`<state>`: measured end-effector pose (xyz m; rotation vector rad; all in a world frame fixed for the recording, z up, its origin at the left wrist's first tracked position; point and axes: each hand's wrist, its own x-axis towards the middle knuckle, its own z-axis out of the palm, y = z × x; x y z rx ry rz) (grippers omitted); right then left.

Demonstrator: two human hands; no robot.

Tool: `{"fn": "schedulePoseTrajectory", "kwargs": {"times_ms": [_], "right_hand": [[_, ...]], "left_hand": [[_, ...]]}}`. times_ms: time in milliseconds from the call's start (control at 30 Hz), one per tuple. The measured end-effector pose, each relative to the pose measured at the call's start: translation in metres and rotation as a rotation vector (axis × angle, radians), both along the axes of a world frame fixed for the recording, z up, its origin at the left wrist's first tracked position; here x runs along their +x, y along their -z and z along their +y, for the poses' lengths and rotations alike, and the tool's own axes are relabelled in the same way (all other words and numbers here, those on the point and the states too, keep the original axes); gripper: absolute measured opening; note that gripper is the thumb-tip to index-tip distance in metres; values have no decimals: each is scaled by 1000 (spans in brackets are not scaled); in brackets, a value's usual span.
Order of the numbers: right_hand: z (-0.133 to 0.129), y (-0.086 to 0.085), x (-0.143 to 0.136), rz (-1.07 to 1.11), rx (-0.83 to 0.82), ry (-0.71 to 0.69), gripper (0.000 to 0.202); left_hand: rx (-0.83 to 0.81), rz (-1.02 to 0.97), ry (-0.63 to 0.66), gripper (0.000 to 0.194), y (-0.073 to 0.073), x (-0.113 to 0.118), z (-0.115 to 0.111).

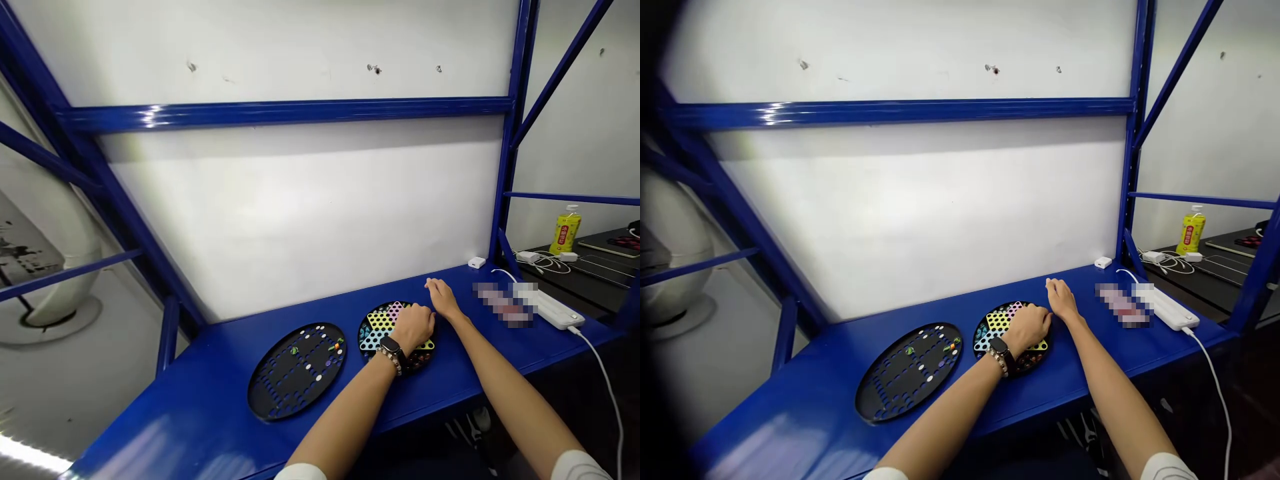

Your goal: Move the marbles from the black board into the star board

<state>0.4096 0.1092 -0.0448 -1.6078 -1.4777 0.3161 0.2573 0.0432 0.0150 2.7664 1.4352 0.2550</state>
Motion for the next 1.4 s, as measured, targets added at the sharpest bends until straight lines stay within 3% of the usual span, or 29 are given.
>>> {"fn": "schedulePoseTrajectory", "kwargs": {"times_ms": [433,667,767,833,933,1067,1167,1267,1400], "right_hand": [[8,4,16,87,40,29,55],[9,7,18,111,35,27,55],[9,6,16,107,32,27,56],[9,5,15,103,28,33,57],[6,4,12,99,12,33,57],[2,4,6,106,-11,29,56],[-1,4,3,106,-23,30,55],[-2,3,2,96,-30,30,53],[-4,1,2,72,-47,22,52]], "left_hand": [[-48,-130,44,36,14,25,11],[-103,-197,97,29,28,29,12],[-97,-244,134,25,27,24,14],[-82,-302,177,24,19,6,15],[-8,-403,176,24,-1,-50,15],[103,-310,-142,25,-17,-155,8],[-3,-122,-269,28,-11,-213,-1],[-87,-39,-199,26,1,-234,-7],[-124,-76,-112,22,8,-229,-6]]}}
